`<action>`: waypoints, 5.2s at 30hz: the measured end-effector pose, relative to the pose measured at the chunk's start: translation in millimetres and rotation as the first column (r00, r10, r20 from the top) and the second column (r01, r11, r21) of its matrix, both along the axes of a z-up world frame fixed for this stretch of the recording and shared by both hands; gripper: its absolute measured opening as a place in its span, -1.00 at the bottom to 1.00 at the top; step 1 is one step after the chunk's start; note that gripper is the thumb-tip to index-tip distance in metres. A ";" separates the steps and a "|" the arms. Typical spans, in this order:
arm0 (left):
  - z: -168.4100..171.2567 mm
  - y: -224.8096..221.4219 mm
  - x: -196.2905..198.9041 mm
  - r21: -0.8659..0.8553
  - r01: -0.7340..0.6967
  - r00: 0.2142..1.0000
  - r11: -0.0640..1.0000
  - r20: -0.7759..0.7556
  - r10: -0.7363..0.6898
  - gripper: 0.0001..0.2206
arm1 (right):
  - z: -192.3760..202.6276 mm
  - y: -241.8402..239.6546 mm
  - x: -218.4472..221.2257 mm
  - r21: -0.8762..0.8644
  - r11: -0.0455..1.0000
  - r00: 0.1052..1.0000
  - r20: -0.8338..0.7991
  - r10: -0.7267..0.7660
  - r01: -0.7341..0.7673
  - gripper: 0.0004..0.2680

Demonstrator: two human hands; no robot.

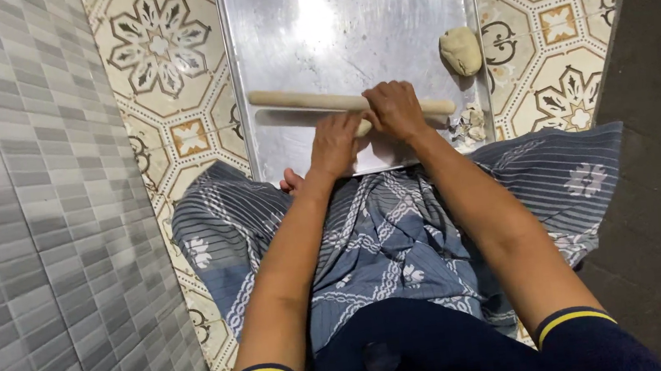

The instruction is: Rolling out small portions of dough into thin circles using a rolling pin on a metal tray.

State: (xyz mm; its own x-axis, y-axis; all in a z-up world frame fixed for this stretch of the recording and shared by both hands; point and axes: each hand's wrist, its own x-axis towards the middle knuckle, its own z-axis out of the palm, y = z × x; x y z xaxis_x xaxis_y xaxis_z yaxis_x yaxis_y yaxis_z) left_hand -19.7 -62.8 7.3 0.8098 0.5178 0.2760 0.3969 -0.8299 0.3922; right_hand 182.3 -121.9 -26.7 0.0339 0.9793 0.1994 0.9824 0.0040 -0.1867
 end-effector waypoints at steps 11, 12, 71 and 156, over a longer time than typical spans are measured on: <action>23.5 26.3 -23.1 -0.513 0.091 0.967 0.853 0.251 0.048 -0.66 | 52.2 -3.4 6.4 -0.219 0.937 0.458 -0.827 -0.326 0.271 -0.79; 29.4 24.9 -24.9 -0.659 0.065 0.977 0.750 0.196 0.088 -0.64 | 57.5 -4.7 8.0 -0.216 0.928 0.415 -0.847 -0.332 0.303 -0.79; -24.1 111.7 55.3 -0.123 -0.551 0.794 0.825 -0.382 0.473 -0.55 | 45.9 91.1 1.2 -0.403 0.851 0.912 -0.086 -0.401 0.336 -0.55; -21.5 124.9 69.7 -0.141 -0.589 0.777 0.796 -0.369 0.509 -0.63 | 19.9 113.1 14.5 -0.017 0.923 0.921 -0.058 -0.386 0.385 -0.71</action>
